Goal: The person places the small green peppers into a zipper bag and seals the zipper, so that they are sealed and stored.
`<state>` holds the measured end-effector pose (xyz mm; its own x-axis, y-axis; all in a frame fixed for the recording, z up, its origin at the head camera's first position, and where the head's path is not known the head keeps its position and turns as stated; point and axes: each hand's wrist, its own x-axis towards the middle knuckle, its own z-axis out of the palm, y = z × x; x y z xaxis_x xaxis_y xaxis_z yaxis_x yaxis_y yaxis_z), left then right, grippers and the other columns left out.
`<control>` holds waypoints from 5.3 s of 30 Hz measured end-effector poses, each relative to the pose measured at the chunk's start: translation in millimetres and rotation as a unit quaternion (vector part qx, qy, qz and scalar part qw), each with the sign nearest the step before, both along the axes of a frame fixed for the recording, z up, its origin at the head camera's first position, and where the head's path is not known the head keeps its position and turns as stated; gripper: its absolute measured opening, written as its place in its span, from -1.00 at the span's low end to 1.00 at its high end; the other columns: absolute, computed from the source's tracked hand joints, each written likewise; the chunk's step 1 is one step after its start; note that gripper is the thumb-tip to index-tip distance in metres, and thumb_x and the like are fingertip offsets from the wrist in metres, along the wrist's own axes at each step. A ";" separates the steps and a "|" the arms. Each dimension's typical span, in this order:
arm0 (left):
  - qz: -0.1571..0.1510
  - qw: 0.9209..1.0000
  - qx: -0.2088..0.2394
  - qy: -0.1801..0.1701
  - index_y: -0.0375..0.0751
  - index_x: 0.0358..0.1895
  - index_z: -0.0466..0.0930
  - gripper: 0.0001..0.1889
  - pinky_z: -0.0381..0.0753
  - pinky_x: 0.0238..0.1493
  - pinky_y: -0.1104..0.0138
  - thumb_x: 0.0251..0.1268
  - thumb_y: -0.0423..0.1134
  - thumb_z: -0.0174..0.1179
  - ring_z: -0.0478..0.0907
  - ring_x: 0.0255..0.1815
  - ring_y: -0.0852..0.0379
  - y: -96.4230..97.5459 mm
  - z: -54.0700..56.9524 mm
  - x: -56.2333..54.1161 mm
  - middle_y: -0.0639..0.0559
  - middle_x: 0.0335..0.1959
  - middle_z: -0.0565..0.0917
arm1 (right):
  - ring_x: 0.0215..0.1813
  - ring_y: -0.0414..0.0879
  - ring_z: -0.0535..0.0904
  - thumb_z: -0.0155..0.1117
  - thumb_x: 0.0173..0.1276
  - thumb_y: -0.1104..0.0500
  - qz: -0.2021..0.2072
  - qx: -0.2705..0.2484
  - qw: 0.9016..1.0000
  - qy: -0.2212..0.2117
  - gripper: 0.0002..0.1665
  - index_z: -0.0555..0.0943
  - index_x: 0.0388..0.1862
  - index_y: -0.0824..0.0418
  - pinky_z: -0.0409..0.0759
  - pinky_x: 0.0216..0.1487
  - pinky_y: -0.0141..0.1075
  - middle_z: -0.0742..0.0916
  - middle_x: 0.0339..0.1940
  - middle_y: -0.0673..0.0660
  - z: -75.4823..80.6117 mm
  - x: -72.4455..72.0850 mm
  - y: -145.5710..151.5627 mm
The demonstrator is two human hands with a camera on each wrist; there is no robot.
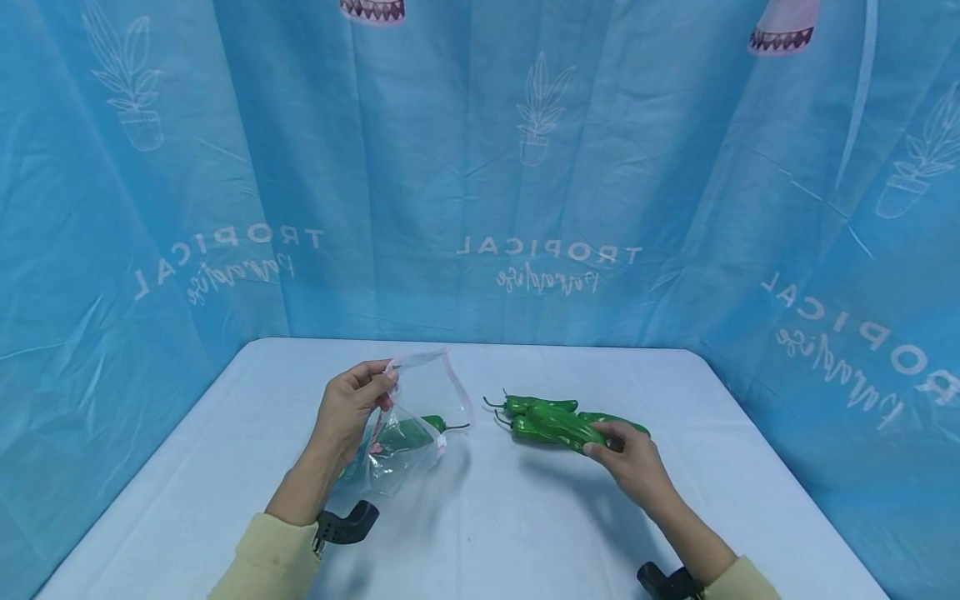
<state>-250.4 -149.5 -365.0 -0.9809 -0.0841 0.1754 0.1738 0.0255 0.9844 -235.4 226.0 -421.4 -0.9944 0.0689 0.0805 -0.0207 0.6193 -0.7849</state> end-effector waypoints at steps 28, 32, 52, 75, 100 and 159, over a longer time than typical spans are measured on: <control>0.001 1.000 -0.005 -0.005 -0.33 0.05 0.52 -0.62 0.52 -0.30 0.44 0.29 -0.13 0.18 0.46 -0.49 0.29 2.2 0.0 0.9 0.21 -0.47 0.56 | -0.28 -0.13 0.44 0.40 0.15 0.13 0.078 0.036 0.995 0.051 -0.63 0.62 -0.02 0.07 0.43 -0.30 -0.32 0.64 -0.27 0.00 26.7 -18.7 -70.7; -0.003 1.000 -0.004 -0.004 -0.34 0.05 0.51 -0.61 0.52 -0.31 0.45 0.29 -0.12 0.19 0.47 -0.49 0.29 3.4 0.3 1.0 0.20 -0.47 0.56 | -0.29 -0.13 0.45 0.40 0.15 0.13 0.087 0.037 0.994 0.052 -0.63 0.63 -0.03 0.07 0.44 -0.33 -0.32 0.64 -0.26 0.01 31.3 -21.2 -79.2; -0.004 1.000 -0.004 -0.011 -0.34 0.08 0.51 -0.60 0.52 -0.27 0.45 0.30 -0.12 0.18 0.46 -0.49 0.30 3.4 1.4 1.0 0.21 -0.46 0.56 | -0.25 -0.14 0.47 0.37 0.19 0.10 0.140 0.086 0.983 0.076 -0.66 0.65 -0.04 0.11 0.47 -0.27 -0.31 0.66 -0.21 0.01 40.2 -34.0 -114.6; -0.006 1.000 -0.005 -0.009 -0.32 0.06 0.53 -0.61 0.52 -0.30 0.41 0.29 -0.12 0.18 0.46 -0.48 0.27 5.3 2.6 1.5 0.19 -0.46 0.56 | -0.13 -0.13 0.48 0.33 0.23 0.09 0.185 0.120 0.972 0.079 -0.64 0.65 0.00 0.14 0.50 -0.13 -0.20 0.67 -0.18 0.03 40.3 -44.8 -144.7; -0.014 1.000 -0.011 0.002 -0.39 0.08 0.50 -0.58 0.53 -0.34 0.41 0.29 -0.14 0.19 0.46 -0.50 0.27 7.1 6.8 1.6 0.18 -0.48 0.55 | -0.09 -0.10 0.52 0.31 0.25 0.09 0.223 0.178 0.954 0.091 -0.64 0.64 0.03 0.13 0.50 -0.09 -0.24 0.67 -0.17 0.03 41.3 -47.2 -170.6; 0.009 1.000 -0.022 -0.016 -0.31 0.06 0.53 -0.61 0.51 -0.16 0.36 0.30 -0.10 0.18 0.48 -0.48 0.27 -1.7 1.3 3.4 0.23 -0.48 0.58 | 0.14 0.07 0.50 0.34 0.21 0.07 0.050 0.077 0.996 0.019 -0.52 0.57 0.08 0.22 0.48 0.13 -0.01 0.67 0.04 0.17 -3.7 -53.3 -35.8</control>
